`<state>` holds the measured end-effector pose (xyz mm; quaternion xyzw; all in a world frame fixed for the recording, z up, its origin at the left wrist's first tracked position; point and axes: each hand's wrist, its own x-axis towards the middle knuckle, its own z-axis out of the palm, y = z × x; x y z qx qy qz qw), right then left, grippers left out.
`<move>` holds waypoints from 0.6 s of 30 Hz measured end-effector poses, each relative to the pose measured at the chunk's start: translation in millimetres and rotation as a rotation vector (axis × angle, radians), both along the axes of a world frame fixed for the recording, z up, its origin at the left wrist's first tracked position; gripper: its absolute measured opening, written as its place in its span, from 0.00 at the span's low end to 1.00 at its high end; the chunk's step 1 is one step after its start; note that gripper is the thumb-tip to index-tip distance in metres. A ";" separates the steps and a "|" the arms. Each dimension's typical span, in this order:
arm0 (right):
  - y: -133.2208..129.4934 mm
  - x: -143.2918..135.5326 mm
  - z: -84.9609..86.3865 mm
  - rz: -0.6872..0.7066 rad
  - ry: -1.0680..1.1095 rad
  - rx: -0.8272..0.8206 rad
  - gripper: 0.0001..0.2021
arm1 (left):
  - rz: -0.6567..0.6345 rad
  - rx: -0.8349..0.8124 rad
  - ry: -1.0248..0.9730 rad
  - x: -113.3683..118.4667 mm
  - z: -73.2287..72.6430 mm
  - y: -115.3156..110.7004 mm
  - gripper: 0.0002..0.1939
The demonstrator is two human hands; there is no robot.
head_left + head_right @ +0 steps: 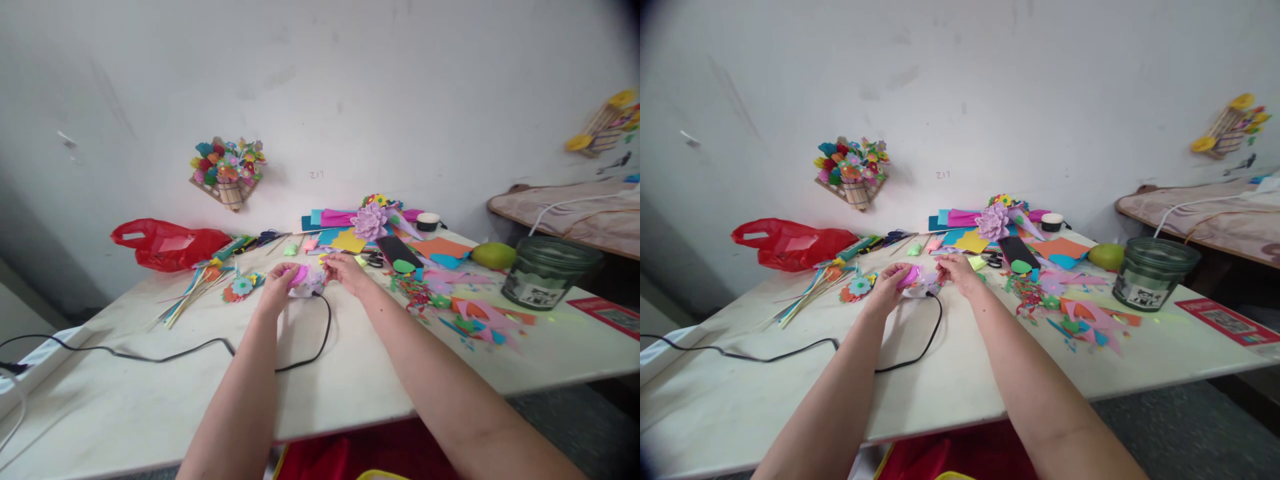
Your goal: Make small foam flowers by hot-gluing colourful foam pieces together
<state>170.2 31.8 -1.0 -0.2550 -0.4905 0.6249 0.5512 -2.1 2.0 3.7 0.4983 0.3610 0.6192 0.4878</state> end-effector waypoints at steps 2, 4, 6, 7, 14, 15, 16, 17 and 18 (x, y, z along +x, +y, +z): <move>-0.4 0.3 0.3 0.028 -0.008 -0.014 0.06 | 0.001 -0.005 -0.017 -0.4 0.0 0.1 0.13; -1.2 1.2 0.7 0.056 -0.015 -0.028 0.07 | -0.005 -0.006 -0.038 -0.8 0.0 0.3 0.12; -2.3 2.2 1.4 0.075 -0.009 -0.032 0.08 | -0.011 -0.005 -0.051 -1.1 0.1 0.2 0.12; -3.0 2.6 1.8 0.078 -0.004 -0.032 0.09 | -0.011 -0.005 -0.055 -1.1 0.2 0.1 0.12; -7.6 4.2 9.1 0.112 0.073 -0.092 0.05 | -0.007 -0.006 -0.059 -0.3 1.0 -0.6 0.12; -8.1 4.3 10.1 0.122 0.077 -0.115 0.04 | -0.005 -0.006 -0.055 -0.3 1.0 -0.6 0.12; -8.5 4.4 10.8 0.124 0.072 -0.127 0.04 | -0.003 -0.005 -0.051 -0.4 1.0 -0.6 0.12; -8.8 4.4 11.1 0.111 0.059 -0.121 0.05 | -0.001 -0.001 -0.046 -0.5 0.9 -0.5 0.12; -8.9 4.4 10.9 0.088 0.038 -0.102 0.07 | -0.002 0.003 -0.042 -0.5 0.8 -0.4 0.12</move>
